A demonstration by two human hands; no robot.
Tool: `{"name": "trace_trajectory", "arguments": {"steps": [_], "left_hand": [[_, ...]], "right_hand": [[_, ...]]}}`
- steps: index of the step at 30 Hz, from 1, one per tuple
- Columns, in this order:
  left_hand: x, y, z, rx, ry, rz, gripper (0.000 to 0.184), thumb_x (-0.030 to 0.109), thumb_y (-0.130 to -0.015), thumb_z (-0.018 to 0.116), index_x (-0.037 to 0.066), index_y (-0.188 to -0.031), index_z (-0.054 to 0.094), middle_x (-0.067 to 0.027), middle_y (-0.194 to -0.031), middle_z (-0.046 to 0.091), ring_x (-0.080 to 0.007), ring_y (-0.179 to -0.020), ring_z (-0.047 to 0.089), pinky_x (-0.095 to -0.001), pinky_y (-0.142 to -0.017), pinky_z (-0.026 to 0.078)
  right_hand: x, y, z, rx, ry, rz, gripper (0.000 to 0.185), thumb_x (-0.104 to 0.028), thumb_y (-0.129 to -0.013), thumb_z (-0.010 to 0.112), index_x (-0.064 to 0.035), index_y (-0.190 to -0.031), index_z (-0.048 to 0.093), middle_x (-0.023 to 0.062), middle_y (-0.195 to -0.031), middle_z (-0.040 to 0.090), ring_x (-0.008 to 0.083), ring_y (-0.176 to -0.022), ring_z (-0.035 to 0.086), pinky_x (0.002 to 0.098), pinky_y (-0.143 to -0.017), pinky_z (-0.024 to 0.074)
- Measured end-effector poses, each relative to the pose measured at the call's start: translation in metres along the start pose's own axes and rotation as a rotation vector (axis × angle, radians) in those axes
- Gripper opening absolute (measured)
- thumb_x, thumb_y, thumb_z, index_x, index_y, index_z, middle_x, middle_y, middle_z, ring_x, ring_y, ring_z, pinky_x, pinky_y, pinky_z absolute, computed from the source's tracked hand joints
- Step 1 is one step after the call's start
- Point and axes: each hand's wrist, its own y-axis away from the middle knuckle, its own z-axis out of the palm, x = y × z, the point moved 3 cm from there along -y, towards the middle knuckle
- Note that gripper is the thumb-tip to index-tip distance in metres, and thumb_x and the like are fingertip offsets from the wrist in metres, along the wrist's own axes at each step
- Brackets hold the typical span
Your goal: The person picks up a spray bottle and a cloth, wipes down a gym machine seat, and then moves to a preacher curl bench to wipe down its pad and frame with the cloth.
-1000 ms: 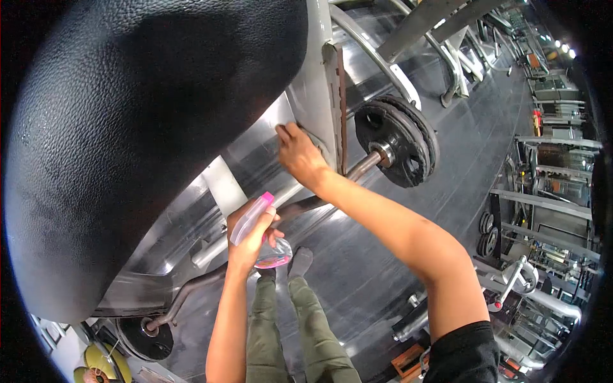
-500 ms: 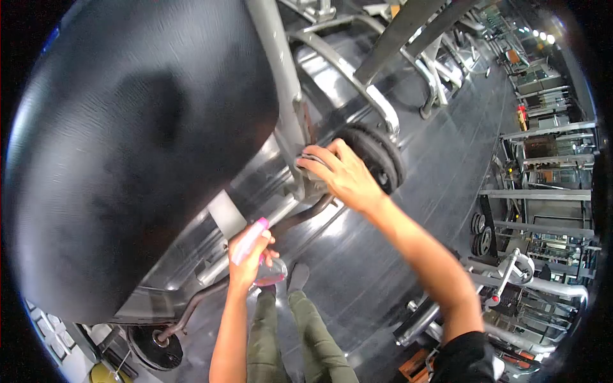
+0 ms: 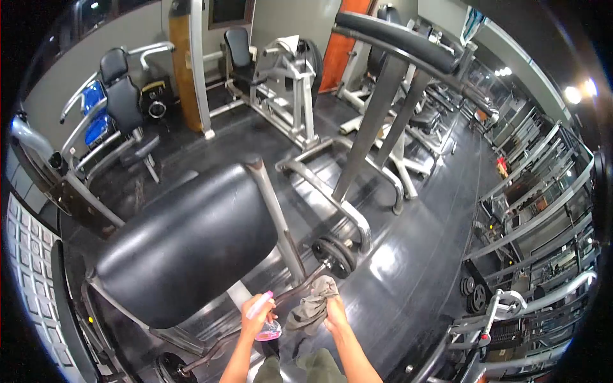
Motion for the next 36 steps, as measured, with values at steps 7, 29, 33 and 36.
{"name": "trace_trajectory", "arguments": {"steps": [7, 29, 33, 36], "left_hand": [[0.042, 0.001, 0.039, 0.025, -0.006, 0.184, 0.011, 0.005, -0.086, 0.061, -0.005, -0.09, 0.063, -0.0099, -0.079, 0.065, -0.0148, -0.048, 0.059, -0.0295, -0.049, 0.052], [0.057, -0.012, 0.209, 0.619, -0.078, 0.511, 0.016, 0.009, -0.092, 0.059, -0.005, -0.098, 0.062, -0.0108, -0.085, 0.063, -0.0158, -0.049, 0.06, -0.0329, -0.056, 0.058], [0.07, -0.024, 0.213, 0.724, -0.15, 0.509, 0.015, 0.012, -0.091, 0.063, -0.002, -0.087, 0.062, -0.0059, -0.074, 0.059, -0.0118, -0.05, 0.058, -0.0292, -0.054, 0.055], [0.088, -0.039, 0.216, 0.768, -0.202, 0.494, 0.02, 0.016, -0.091, 0.065, 0.0, -0.08, 0.061, -0.0028, -0.065, 0.055, -0.0098, -0.053, 0.058, -0.0268, -0.052, 0.052]], "right_hand": [[-0.056, -0.004, 0.012, -0.223, -0.119, 0.036, 0.023, -0.012, -0.103, 0.037, -0.0116, -0.118, 0.055, 0.0032, -0.101, 0.061, 0.0171, -0.097, 0.062, 0.0352, -0.088, 0.0529], [-0.198, -0.094, -0.018, -0.685, 0.158, 0.27, 0.023, -0.004, -0.09, 0.056, -0.0044, -0.113, 0.059, 0.0065, -0.107, 0.066, 0.0183, -0.097, 0.065, 0.0327, -0.088, 0.0525], [-0.204, -0.113, 0.009, -0.76, 0.286, 0.09, 0.028, -0.003, -0.092, 0.055, -0.0042, -0.12, 0.057, 0.003, -0.107, 0.064, 0.0134, -0.095, 0.062, 0.0289, -0.087, 0.0492], [-0.208, -0.128, 0.024, -0.805, 0.281, 0.065, 0.03, -0.003, -0.092, 0.056, -0.0042, -0.122, 0.057, 0.0023, -0.108, 0.064, 0.0127, -0.096, 0.061, 0.0283, -0.088, 0.0485]]}}
